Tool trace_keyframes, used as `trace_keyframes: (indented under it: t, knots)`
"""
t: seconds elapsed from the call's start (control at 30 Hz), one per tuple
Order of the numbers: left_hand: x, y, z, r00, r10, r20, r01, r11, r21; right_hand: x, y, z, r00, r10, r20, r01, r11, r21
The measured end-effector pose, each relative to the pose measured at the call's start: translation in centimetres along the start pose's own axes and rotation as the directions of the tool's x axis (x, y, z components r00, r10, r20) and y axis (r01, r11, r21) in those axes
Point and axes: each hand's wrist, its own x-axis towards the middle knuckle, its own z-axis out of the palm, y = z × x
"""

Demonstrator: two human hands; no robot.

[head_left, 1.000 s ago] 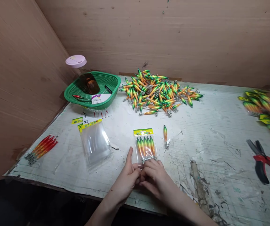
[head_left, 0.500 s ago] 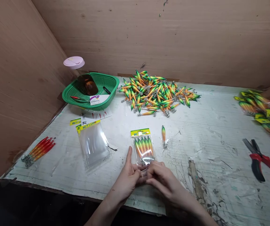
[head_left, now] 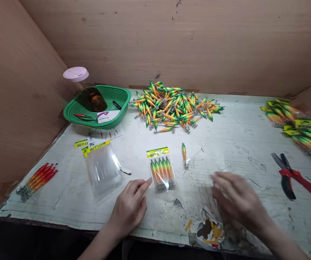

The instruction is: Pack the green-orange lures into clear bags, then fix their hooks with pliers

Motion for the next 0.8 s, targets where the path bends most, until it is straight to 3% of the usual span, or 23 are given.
trace_keyframes:
  t: [0.03, 0.1, 0.17, 0.2, 0.27, 0.33, 0.43, 0.5, 0.57, 0.67, 0.8]
  knots:
    - [0.5, -0.4, -0.2, 0.976, 0.218, -0.018, -0.214, 0.967, 0.139, 0.9, -1.4, 0.8, 0.977, -0.208, 0.044, 0.206, 0.978, 0.037]
    - [1.7, -0.9, -0.3, 0.838, 0.545, 0.039, -0.533, 0.800, 0.274, 2.6, -3.6, 2.6, 0.883, -0.465, 0.064, 0.452, 0.880, 0.148]
    - [2.7, -1.1, 0.0, 0.721, 0.688, 0.084, -0.682, 0.682, 0.263, 3.8, -4.7, 4.2, 0.846, -0.532, 0.034, 0.510, 0.827, 0.238]
    - [3.1, -1.1, 0.3, 0.708, 0.702, 0.079, -0.697, 0.676, 0.239, 4.1, -4.9, 4.8, 0.844, -0.536, 0.022, 0.511, 0.816, 0.271]
    - [3.2, -1.1, 0.8, 0.752, 0.659, 0.035, -0.653, 0.736, 0.175, 4.3, -4.8, 5.4, 0.843, -0.538, 0.019, 0.505, 0.803, 0.316]
    - [2.7, -1.1, 1.4, 0.827, 0.562, -0.011, -0.559, 0.824, 0.091, 4.1, -4.5, 5.5, 0.849, -0.528, 0.031, 0.485, 0.800, 0.354]
    - [1.5, -0.5, 2.0, 0.931, 0.361, -0.060, -0.362, 0.932, -0.017, 3.4, -4.3, 5.2, 0.874, -0.484, 0.044, 0.430, 0.812, 0.394]
    - [0.7, 0.1, 2.4, 0.972, 0.223, -0.073, -0.227, 0.973, -0.048, 2.8, -4.6, 5.2, 0.901, -0.430, 0.052, 0.373, 0.831, 0.413]
    - [0.2, 0.9, 2.8, 0.992, 0.087, -0.092, -0.092, 0.994, -0.060, 2.3, -5.1, 5.3, 0.935, -0.348, 0.065, 0.289, 0.855, 0.431]
    - [-0.3, 1.8, 3.4, 0.988, -0.077, -0.135, 0.066, 0.994, -0.082, 1.7, -6.3, 5.6, 0.976, -0.199, 0.085, 0.139, 0.878, 0.458]
    - [-0.6, 2.3, 4.0, 0.973, -0.159, -0.166, 0.143, 0.984, -0.104, 1.7, -7.9, 5.9, 0.988, 0.063, 0.139, -0.121, 0.878, 0.464]
